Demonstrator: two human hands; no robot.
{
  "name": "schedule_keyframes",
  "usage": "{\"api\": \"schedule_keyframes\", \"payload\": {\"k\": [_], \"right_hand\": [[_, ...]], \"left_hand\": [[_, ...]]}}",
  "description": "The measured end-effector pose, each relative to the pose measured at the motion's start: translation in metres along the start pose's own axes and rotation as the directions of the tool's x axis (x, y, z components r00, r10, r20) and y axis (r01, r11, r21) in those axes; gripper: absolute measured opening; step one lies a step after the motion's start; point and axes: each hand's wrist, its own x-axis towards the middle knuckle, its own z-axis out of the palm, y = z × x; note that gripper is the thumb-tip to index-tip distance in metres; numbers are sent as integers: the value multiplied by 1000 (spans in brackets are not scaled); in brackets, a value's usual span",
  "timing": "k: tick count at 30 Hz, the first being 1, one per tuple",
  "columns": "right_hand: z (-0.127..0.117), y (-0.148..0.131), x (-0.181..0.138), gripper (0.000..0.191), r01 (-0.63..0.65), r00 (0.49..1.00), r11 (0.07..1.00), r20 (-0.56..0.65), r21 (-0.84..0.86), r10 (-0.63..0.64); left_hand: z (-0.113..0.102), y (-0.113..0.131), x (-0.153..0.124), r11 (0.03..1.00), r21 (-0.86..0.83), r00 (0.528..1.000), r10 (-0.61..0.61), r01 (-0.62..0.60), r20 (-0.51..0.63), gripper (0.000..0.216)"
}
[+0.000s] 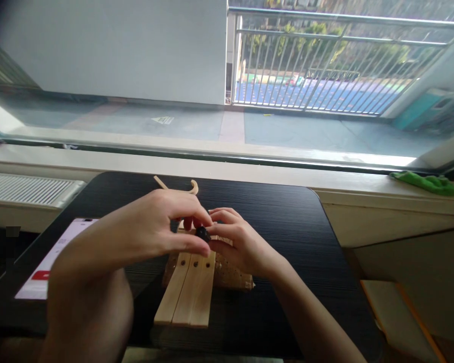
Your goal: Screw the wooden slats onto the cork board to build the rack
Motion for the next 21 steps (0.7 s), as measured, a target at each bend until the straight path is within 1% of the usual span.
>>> {"api": "schedule_keyframes", "payload": {"k": [4,6,9,14,18,21], "right_hand": [[3,1,-4,10,-39,998,999,-42,-5,38],[3,3,-6,11,-57,996,998,-64,-16,56],[4,5,-7,9,-52,997,998,-67,-38,49],[4,5,-8,8,-46,992,997,-122,-62,38],[8,6,-10,5,-99,984,995,-149,15,100],[11,6,-12,9,-139,981,984,-117,109,152]], "left_hand": [[2,-1,1,998,32,997,-47,49,-66,27],[3,-1,1,997,45,996,-61,64,-63,31],[5,0,-1,996,67,997,-48,52,-56,35],[10,3,-4,988,154,994,0,16,-107,21],[11,3,-2,988,151,994,21,-4,-107,20],[10,2,-3,989,147,994,18,-2,-107,22]]}}
